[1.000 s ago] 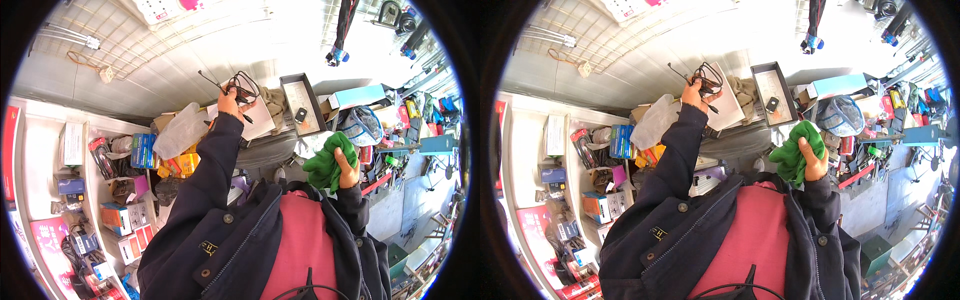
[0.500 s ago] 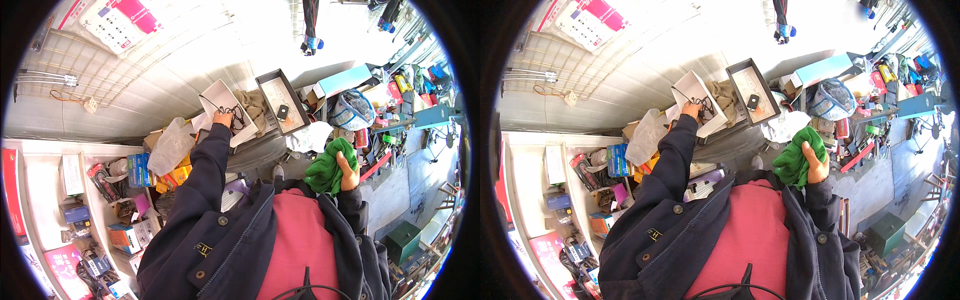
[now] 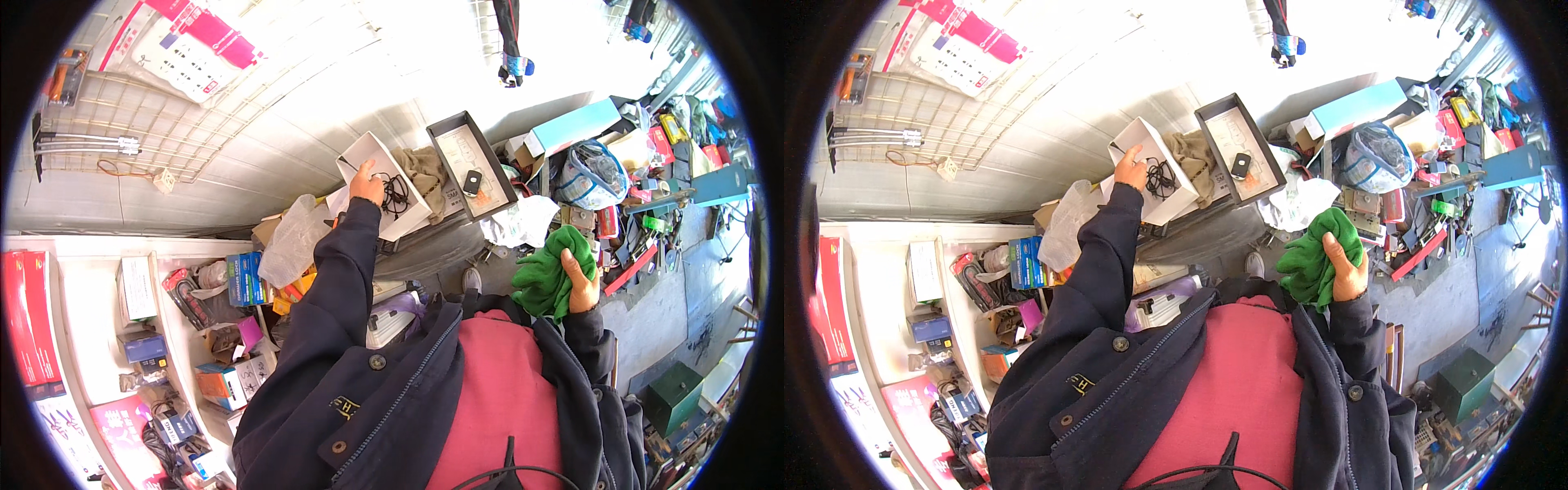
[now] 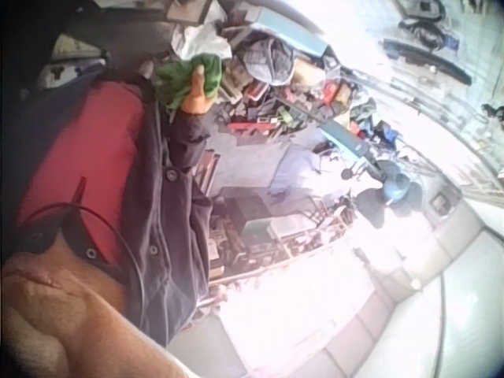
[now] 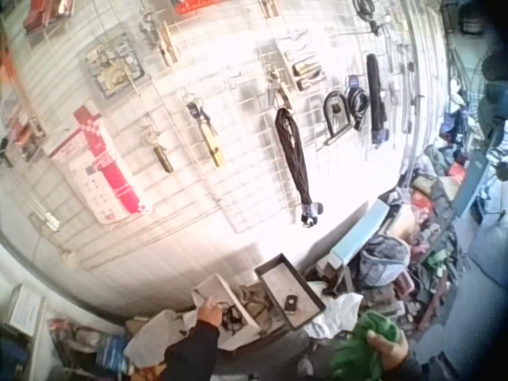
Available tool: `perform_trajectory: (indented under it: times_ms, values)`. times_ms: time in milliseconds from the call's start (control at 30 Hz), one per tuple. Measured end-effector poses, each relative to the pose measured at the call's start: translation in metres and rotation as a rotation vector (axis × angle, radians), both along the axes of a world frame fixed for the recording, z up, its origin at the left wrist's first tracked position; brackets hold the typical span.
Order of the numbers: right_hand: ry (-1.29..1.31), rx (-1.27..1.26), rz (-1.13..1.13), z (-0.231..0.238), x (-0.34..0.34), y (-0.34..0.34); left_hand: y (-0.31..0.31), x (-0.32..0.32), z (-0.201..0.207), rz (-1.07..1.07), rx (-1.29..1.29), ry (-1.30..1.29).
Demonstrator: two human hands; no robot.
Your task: The person wipes a white rectangular box with a green cloth, then wipes a small black electronic device with the same cloth. The person handles the items one at a time and places them back on the cluttered work surface.
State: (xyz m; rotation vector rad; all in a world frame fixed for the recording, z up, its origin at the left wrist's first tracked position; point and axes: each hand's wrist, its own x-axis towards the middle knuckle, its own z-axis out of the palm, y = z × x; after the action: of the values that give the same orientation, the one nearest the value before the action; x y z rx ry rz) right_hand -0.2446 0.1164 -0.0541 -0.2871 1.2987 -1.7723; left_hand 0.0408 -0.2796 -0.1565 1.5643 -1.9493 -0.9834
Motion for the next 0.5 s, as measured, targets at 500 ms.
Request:
perform_trajectory:
  times_ms: [500]
  values:
    - [-0.014,0.026,-0.055,0.0,-0.012,0.022,0.019,-0.032,0.043,-0.146,-0.063,-0.716]
